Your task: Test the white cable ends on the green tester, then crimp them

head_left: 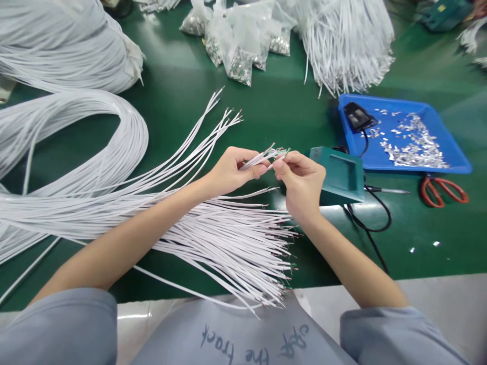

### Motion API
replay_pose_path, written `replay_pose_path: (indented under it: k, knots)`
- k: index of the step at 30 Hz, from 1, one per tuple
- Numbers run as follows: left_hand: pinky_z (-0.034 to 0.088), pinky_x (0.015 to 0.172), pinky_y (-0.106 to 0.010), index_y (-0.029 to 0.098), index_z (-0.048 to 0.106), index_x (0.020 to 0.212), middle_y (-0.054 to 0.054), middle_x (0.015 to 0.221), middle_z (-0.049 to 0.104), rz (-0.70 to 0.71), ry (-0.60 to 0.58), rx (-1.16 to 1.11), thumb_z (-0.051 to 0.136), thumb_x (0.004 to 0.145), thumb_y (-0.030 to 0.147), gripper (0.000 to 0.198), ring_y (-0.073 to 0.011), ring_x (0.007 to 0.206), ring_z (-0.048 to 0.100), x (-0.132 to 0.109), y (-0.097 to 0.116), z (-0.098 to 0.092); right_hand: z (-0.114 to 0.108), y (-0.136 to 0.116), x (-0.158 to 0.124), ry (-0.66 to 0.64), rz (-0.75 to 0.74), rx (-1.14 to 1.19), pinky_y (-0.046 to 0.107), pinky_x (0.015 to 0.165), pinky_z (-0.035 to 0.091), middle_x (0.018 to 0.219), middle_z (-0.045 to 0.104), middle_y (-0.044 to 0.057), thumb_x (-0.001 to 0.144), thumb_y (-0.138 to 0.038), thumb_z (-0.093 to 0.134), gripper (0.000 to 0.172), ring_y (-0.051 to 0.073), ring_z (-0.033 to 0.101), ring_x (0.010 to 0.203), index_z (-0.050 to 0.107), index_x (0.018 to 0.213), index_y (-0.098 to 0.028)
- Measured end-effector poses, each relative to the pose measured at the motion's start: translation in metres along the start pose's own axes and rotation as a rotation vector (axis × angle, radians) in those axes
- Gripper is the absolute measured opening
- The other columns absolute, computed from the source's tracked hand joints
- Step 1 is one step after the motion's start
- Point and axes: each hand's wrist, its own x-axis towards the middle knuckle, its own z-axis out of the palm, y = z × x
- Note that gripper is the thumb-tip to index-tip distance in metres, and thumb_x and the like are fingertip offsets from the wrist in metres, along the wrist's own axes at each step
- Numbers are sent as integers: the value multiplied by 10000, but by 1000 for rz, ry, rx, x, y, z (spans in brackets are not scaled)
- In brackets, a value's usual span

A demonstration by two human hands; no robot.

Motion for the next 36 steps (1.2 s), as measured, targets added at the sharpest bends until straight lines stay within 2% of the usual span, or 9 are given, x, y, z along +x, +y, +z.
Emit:
replay_pose_path:
  k: [4,6,9,14,25,28,31,34,36]
  knots:
    - [218,480,-253,152,584,605,26,544,437,-28,-60,-74,660,792,583,475,-68,504,310,-1,0,0,0,-1,1,-87,9,3,301,629,490,691,623,0,716,-462,794,278,136,564,665,672,689,-214]
    - [208,469,-250,147,603,615,32,534,424,-51,-55,-87,679,780,571,461,-61,490,297,-1,0,0,-1,-2,1,-115,0,7,311,656,490,685,618,-2,729,-444,786,254,138,562,675,684,699,-214]
    - [211,458,-245,143,628,639,33,543,436,-80,-9,-128,734,740,528,412,-59,492,313,0,-1,0,-1,-3,1,-128,32,36,275,599,458,697,582,-11,744,-417,776,254,108,516,634,660,685,-199]
    - [190,454,-243,138,630,638,44,541,403,-83,4,-172,764,710,389,293,-54,489,284,1,0,1,1,-5,1,-106,84,35,240,519,413,709,589,-8,732,-414,779,262,89,481,588,646,692,-191]
    - [199,466,-244,143,576,591,41,527,401,-102,54,-67,693,717,279,219,-55,495,310,1,5,1,-5,-4,6,-43,-22,-95,255,543,434,704,618,-2,798,-332,703,164,110,538,622,664,722,-193]
    - [206,458,-246,145,579,617,47,507,392,-107,116,-87,663,744,277,201,-54,471,309,3,0,0,-11,-7,9,-29,-74,-268,248,531,418,735,619,7,826,-263,642,127,120,557,662,632,726,-186]
    - [245,464,-241,134,615,664,34,524,462,-151,213,-80,641,748,241,138,-54,469,337,6,-7,-3,-21,-8,17,-21,-177,-625,281,562,435,792,631,41,865,-220,576,120,162,577,732,637,768,-185]
    - [300,495,-232,111,672,749,20,580,548,-221,223,-50,635,725,173,76,-54,495,382,11,-15,-4,-31,-6,26,-193,-278,-1094,384,708,470,935,655,108,876,-247,589,122,268,576,938,687,880,-174]
    - [315,508,-230,104,682,765,28,571,551,-279,211,-36,631,718,147,81,-54,495,392,15,-21,-4,-34,-2,31,-314,-284,-1293,442,783,454,1009,663,135,878,-259,596,158,315,553,1009,703,929,-155]
